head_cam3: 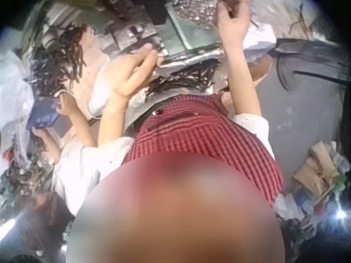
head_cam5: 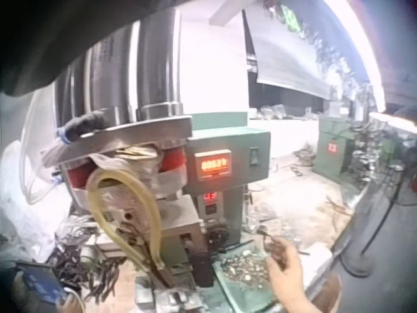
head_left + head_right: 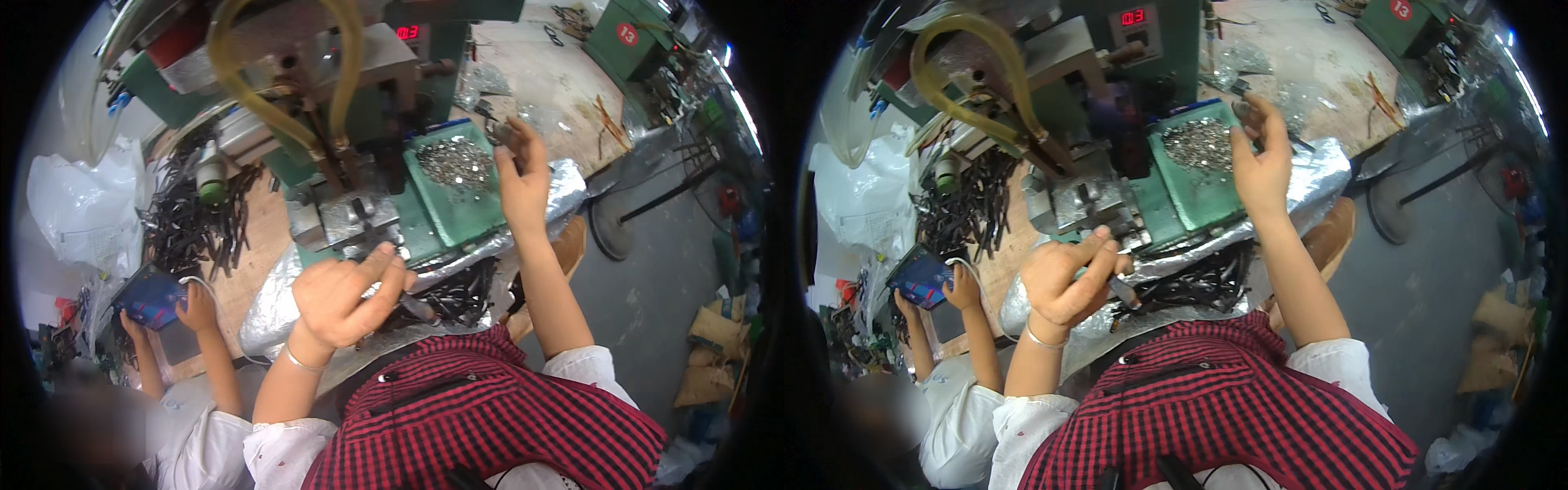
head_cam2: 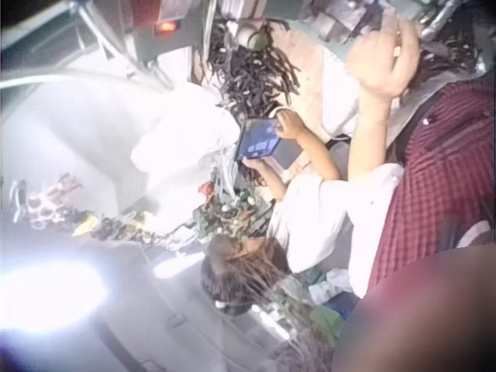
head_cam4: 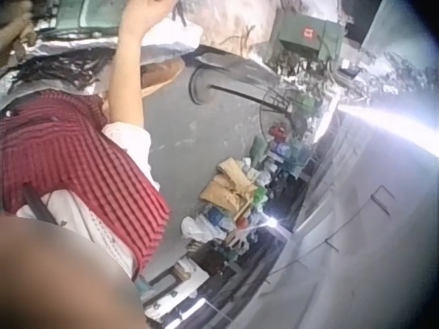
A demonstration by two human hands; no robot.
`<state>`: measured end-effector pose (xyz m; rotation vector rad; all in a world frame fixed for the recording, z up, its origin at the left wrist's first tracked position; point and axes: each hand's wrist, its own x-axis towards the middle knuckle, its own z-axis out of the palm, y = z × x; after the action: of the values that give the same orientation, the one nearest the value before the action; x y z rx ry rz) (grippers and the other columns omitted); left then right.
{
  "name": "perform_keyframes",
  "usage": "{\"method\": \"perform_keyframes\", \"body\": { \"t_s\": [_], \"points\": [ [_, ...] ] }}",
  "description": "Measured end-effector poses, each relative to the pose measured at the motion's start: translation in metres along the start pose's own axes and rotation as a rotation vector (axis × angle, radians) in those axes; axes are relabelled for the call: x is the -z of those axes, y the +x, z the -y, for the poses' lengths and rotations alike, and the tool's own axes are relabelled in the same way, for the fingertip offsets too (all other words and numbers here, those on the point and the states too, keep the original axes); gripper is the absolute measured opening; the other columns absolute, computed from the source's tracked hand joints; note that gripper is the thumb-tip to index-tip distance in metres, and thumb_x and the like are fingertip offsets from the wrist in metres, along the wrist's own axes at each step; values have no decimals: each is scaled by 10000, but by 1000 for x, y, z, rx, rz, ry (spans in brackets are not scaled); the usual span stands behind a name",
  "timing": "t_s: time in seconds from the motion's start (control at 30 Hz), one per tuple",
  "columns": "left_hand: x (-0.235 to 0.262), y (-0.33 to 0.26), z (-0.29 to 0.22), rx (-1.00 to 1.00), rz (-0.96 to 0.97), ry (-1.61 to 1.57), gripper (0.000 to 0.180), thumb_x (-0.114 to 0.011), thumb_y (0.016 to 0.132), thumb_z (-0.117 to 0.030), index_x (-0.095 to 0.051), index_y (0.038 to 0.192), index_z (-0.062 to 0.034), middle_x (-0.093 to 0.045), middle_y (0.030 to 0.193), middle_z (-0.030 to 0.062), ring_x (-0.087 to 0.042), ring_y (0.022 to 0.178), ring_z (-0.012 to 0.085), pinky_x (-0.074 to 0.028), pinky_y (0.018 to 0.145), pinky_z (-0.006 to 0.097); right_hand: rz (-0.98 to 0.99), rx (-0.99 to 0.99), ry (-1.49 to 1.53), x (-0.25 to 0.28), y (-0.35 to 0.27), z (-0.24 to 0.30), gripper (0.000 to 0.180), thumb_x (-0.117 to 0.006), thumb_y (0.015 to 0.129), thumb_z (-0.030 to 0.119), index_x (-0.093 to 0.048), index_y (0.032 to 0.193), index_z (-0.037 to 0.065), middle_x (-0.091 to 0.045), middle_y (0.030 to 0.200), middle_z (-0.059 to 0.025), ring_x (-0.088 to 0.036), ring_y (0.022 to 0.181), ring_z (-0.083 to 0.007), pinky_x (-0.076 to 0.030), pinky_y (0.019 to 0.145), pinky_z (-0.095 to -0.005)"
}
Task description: The person repeatedly picks small metal components from a tray and places them into a press machine, then removes the processed items. The task is performed continuously with both hands while a coworker uses a tablet nearby.
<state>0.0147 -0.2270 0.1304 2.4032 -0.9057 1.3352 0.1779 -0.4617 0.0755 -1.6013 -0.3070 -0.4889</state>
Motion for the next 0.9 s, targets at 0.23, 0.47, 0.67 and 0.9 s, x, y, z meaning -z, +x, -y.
{"method": "perform_keyframes", "body": {
  "t_s": [0.23,0.47,0.67,0.9],
  "points": [
    [-2,-4,-5,54,-7,24,287,-906,758,-172,-738,985,-119,-752,986,84,-543,519,90,-362,449,240,320,-11,-614,31,-40,2,225,-757,823,52,-726,1045,37,-721,1018,-105,-670,948,-260,-524,853,-375],
    [27,-16,-32,378,73,-134,310,-850,758,-56,-768,1056,-71,-760,1188,134,-673,666,156,-494,569,260,285,73,-846,14,-47,2,196,-808,790,109,-695,939,49,-684,1010,-159,-620,1105,-405,-476,977,-482],
    [69,-73,48,1019,-198,191,227,-775,826,-31,-751,1052,-46,-741,1039,122,-690,783,259,-534,682,331,295,-6,-951,8,-45,5,143,-791,791,148,-713,881,68,-684,942,-143,-655,991,-361,-525,842,-478],
    [50,-126,190,1353,518,833,283,-777,856,-306,-787,964,-45,-716,1072,178,-709,977,378,-560,827,470,172,-203,-490,-4,-42,24,117,-734,891,89,-722,975,8,-740,831,-81,-684,705,-127,-537,684,-271]
  ]
}}
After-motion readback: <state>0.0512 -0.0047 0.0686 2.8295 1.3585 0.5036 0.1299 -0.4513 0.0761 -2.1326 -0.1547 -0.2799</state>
